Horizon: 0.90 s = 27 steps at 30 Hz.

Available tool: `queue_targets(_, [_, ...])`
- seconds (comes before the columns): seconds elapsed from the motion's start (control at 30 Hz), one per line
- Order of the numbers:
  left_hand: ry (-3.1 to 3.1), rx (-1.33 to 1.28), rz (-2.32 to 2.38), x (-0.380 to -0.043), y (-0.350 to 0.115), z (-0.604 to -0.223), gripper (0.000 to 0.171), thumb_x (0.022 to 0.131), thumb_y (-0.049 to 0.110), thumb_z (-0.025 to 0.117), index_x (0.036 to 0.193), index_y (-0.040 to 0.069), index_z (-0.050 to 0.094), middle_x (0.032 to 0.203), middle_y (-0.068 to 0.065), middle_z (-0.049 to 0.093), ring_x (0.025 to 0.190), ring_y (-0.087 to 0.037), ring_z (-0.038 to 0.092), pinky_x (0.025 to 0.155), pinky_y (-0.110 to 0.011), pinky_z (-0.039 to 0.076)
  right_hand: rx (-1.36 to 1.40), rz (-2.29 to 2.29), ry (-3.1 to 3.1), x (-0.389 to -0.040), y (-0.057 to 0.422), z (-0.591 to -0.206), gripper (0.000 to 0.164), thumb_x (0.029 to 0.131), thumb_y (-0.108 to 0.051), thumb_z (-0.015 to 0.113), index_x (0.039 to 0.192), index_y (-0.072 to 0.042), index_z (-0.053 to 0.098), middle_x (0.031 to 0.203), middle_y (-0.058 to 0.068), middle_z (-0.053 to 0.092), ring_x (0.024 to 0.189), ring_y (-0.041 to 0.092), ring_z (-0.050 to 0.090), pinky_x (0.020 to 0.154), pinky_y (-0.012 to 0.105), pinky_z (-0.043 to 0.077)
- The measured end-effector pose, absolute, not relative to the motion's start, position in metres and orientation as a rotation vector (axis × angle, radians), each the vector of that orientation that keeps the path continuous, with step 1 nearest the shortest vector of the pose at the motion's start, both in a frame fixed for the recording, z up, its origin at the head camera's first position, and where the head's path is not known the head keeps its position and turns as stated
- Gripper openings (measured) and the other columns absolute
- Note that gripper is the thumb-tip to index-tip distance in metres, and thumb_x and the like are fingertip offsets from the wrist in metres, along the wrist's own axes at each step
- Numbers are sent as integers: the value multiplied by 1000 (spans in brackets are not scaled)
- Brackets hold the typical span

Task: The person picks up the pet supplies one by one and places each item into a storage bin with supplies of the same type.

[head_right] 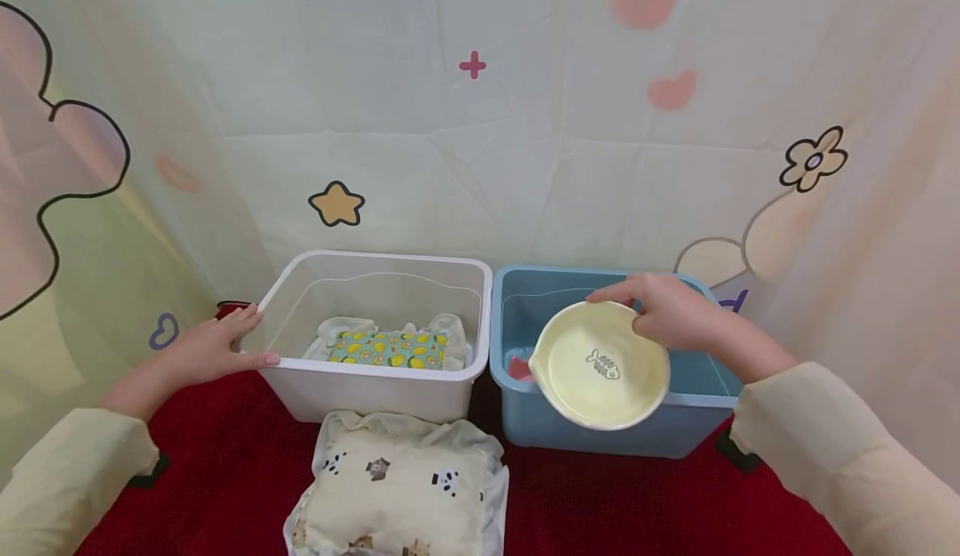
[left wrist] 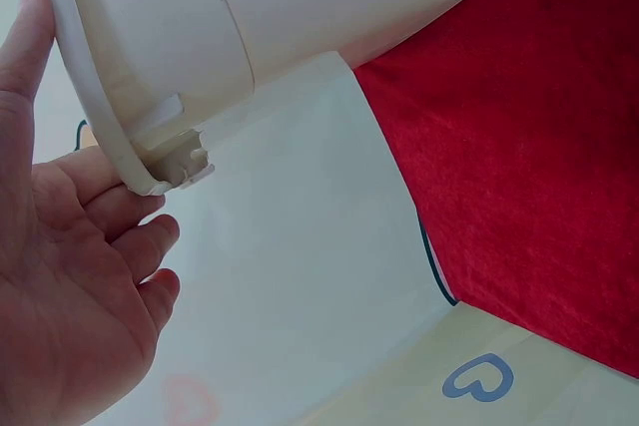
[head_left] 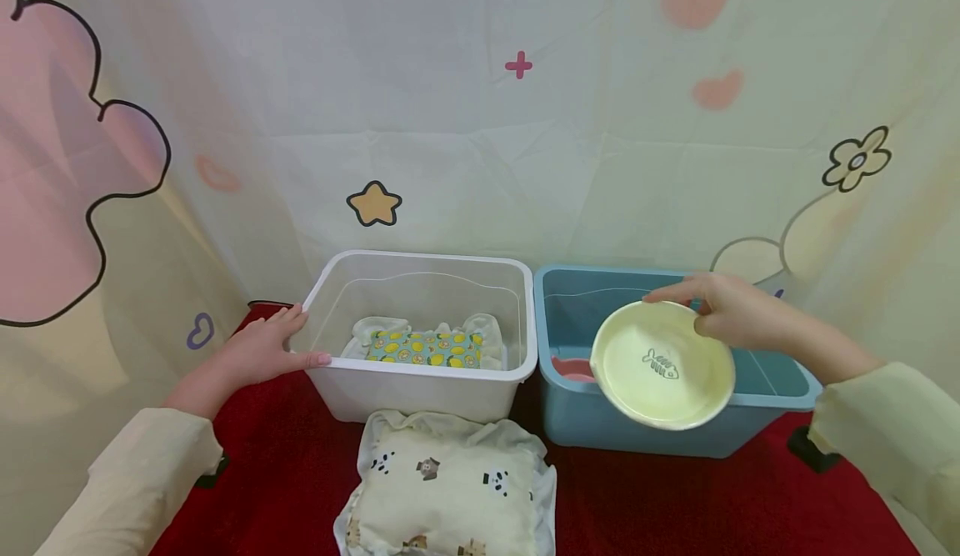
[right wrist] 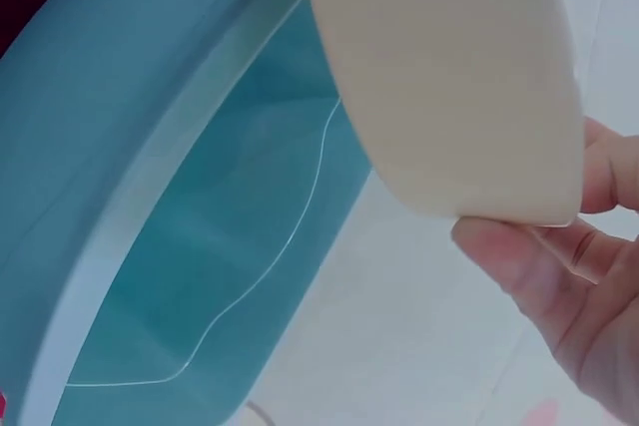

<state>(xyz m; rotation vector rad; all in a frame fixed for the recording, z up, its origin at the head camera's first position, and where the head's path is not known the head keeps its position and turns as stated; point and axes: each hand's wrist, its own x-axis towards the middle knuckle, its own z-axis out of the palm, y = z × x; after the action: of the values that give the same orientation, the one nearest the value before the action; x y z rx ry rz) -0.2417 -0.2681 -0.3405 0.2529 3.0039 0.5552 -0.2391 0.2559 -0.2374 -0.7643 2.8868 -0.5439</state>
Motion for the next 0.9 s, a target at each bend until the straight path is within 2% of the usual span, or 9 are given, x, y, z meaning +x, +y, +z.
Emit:
queue_targets(0.1, [2999,252,555,-241,-268,-340,100,70,63,58,138,-1,22,141,-30,17,124,-51,24,87,-67,30,-780,-558,2880,-243,255,-237,51,73,14,44,117,-8,58,116,18,55,84,22,45,45,22,40])
queue_targets(0.37, [2999,241,545,-242,-268,-341,101,69,64,57,138,-1,22,141,-30,18,124,-51,25,87,-67,30,-808,-538,2880,-250,254,-238,52,71,14,45,116,-7,59,116,17,57,78,20,45,44,21,37])
queue_targets(0.47, [2997,236,543,-243,-268,-342,102,69,65,57,138,-1,22,142,-30,17,124,-51,23,87,-67,29,-806,-530,2878,-251,254,-237,52,71,14,45,117,-7,58,107,16,59,72,18,43,44,21,36])
queue_targets(0.6, [3003,242,540,-242,-268,-341,102,69,65,57,138,-1,22,141,-30,18,124,-50,24,88,-67,30,-777,-524,2879,-253,255,-235,51,72,14,45,117,-6,58,105,16,58,73,18,44,44,22,36])
queue_targets(0.73, [3011,252,537,-242,-268,-341,101,69,63,58,138,-1,23,141,-30,19,123,-50,26,87,-67,31,-765,-529,2878,-257,256,-233,51,72,14,45,118,-6,58,116,20,56,80,21,47,45,23,38])
queue_targets(0.9, [3016,258,534,-243,-269,-342,100,70,63,58,138,-2,23,141,-30,20,122,-50,28,87,-66,32,-744,-524,2881,-262,257,-232,50,73,13,46,118,-6,57,117,21,55,84,23,49,47,25,41])
